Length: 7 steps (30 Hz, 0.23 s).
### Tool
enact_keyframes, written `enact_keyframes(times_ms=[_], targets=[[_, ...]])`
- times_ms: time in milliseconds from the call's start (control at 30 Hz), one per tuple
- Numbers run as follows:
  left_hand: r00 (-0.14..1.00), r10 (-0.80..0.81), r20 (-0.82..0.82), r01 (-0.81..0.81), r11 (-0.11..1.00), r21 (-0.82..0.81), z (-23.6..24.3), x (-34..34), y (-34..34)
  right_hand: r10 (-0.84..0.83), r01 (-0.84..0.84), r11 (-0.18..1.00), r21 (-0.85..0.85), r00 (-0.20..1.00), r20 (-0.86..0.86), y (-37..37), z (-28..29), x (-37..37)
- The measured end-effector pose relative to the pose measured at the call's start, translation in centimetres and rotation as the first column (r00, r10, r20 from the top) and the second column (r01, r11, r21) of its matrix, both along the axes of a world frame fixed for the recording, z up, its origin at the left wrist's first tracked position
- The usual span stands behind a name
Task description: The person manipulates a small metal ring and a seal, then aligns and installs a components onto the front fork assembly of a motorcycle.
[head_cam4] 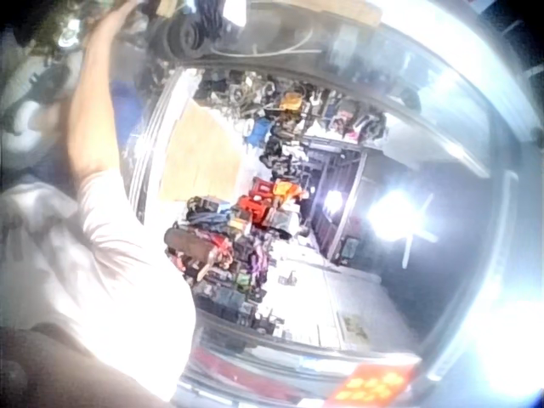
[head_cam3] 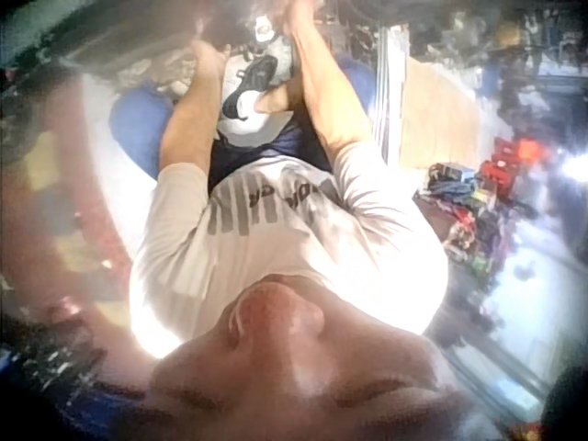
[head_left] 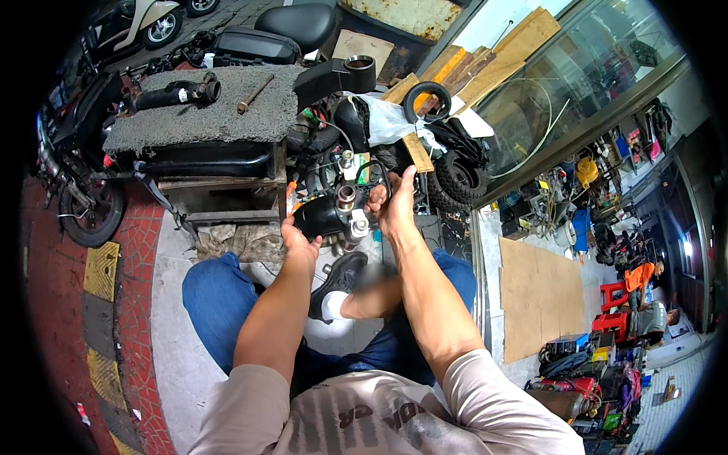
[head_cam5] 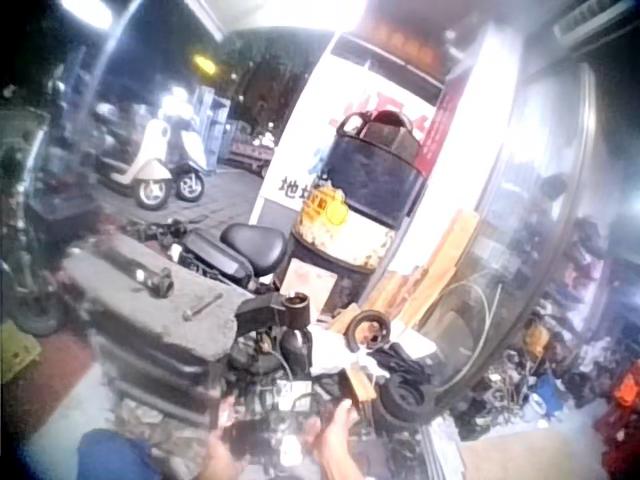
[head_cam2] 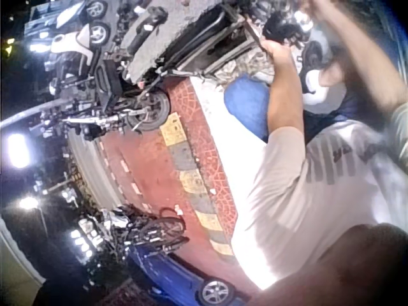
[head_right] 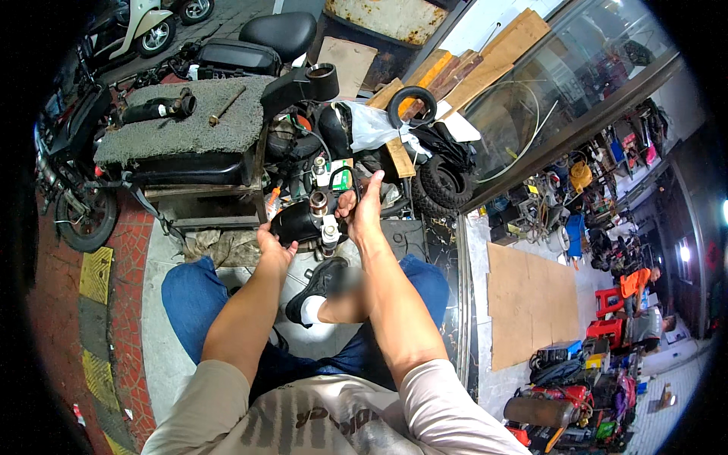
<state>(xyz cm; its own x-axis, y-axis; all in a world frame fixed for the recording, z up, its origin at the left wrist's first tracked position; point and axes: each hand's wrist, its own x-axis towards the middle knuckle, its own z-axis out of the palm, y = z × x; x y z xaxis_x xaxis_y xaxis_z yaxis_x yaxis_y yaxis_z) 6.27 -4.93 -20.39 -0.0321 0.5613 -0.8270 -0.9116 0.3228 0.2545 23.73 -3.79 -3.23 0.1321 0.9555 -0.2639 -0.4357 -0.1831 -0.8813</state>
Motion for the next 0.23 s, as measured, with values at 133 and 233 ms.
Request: enact_keyframes(times_ms=[133,233], targets=[[1.0,-0.002,0.021,0.002,0.999,0.033,-1.1,0.4,-0.1,-0.015,0.017,0.995,0.096,0.999,-0.031,0.3,0.1,1.9],[1.0,0.004,0.009,-0.004,1.0,0.007,0.5,0.3,0.1,-0.008,0.006,0.995,0.104,1.0,0.025,0.6,-0.1,3.1]])
